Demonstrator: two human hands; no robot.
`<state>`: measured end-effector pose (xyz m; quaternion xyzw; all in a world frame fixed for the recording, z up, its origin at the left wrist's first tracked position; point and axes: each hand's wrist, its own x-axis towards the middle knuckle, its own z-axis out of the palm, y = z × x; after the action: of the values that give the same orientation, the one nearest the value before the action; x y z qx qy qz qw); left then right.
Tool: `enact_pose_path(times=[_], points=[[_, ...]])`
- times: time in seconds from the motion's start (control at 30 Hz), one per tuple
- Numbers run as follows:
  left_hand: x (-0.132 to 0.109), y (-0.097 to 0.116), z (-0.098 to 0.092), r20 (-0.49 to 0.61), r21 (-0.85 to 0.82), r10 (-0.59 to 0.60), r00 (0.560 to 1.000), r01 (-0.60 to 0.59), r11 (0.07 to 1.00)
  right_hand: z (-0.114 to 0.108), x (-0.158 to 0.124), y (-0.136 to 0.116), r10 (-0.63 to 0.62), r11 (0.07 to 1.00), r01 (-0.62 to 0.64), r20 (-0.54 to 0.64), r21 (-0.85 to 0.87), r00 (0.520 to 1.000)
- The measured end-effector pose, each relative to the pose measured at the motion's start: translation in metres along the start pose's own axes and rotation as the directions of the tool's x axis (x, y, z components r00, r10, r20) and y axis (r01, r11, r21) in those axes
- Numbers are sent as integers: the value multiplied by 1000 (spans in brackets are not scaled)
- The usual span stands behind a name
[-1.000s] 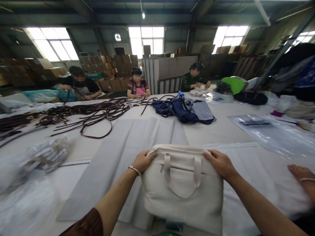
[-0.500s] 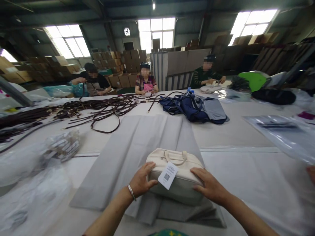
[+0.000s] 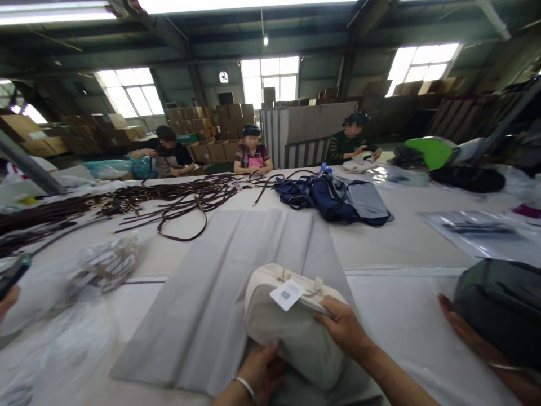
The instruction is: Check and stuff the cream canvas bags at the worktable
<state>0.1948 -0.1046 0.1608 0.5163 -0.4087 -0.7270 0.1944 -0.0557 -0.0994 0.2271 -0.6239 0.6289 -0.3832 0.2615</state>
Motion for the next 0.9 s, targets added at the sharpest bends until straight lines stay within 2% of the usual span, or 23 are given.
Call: enact_pose_path(times=[0.07, 0.1, 0.13, 0.2, 0.27, 0.33, 0.37, 0.4, 0.43, 0.47, 0.5, 0.53, 0.57, 0.6, 0.67, 0.7, 0.73, 0.77, 0.83, 0.9], points=[[0, 33, 14, 28, -280, 103, 994, -91, 956, -11, 5, -9, 124, 966, -95, -106, 241, 987], [-2, 56, 20, -6, -318, 208, 978, -199, 927, -16, 7, -14, 210, 915, -139, -153, 379, 966], [-4, 84, 24, -62, -257, 316, 947, -321, 911, -19, 8, -18, 301, 841, -164, -194, 515, 934], [-13, 143, 28, -134, -5, 510, 850, -515, 857, -19, 7, -24, 430, 672, -140, -230, 727, 873], [-25, 196, 28, -78, 321, 676, 732, -624, 713, -7, -1, -26, 457, 572, -93, -223, 815, 861], [-33, 229, 29, 56, 610, 801, 596, -655, 445, 19, -16, -22, 425, 587, -133, -164, 799, 890], [-33, 235, 30, 156, 712, 813, 561, -634, 300, 35, -26, -17, 404, 621, -193, -100, 759, 909], [-31, 234, 32, 266, 786, 784, 561, -597, 160, 52, -38, -13, 392, 662, -277, -7, 697, 920], [-26, 227, 34, 368, 829, 714, 595, -558, 37, 67, -50, -7, 370, 702, -361, 118, 614, 922], [-19, 214, 35, 446, 848, 617, 649, -526, -61, 79, -63, -3, 341, 747, -422, 250, 513, 906], [-11, 199, 36, 496, 852, 513, 700, -507, -131, 87, -75, 1, 303, 799, -439, 355, 411, 884], [-3, 182, 34, 527, 846, 425, 736, -503, -177, 89, -86, 4, 265, 853, -411, 413, 322, 872], [5, 166, 31, 547, 836, 372, 750, -512, -198, 84, -94, 6, 223, 905, -345, 412, 249, 883], [12, 152, 26, 562, 826, 356, 746, -531, -190, 74, -99, 8, 165, 951, -244, 359, 189, 919], [25, 134, 9, 570, 809, 398, 719, -575, -119, 39, -99, 13, 31, 998, -37, 119, 51, 992], [31, 130, -1, 564, 800, 429, 706, -596, -70, 20, -94, 18, -47, 998, 47, -8, -35, 999], [37, 129, -11, 554, 788, 452, 699, -616, -14, 2, -87, 24, -105, 986, 86, -134, -140, 985], [44, 130, -21, 545, 776, 461, 700, -630, 40, -14, -78, 32, -144, 967, 96, -196, -235, 970], [58, 132, -34, 526, 769, 448, 723, -629, 112, -31, -60, 52, -126, 941, 58, -186, -333, 974], [71, 131, -40, 487, 791, 434, 758, -594, 149, -31, -45, 71, -7, 949, -30, -117, -313, 993]])
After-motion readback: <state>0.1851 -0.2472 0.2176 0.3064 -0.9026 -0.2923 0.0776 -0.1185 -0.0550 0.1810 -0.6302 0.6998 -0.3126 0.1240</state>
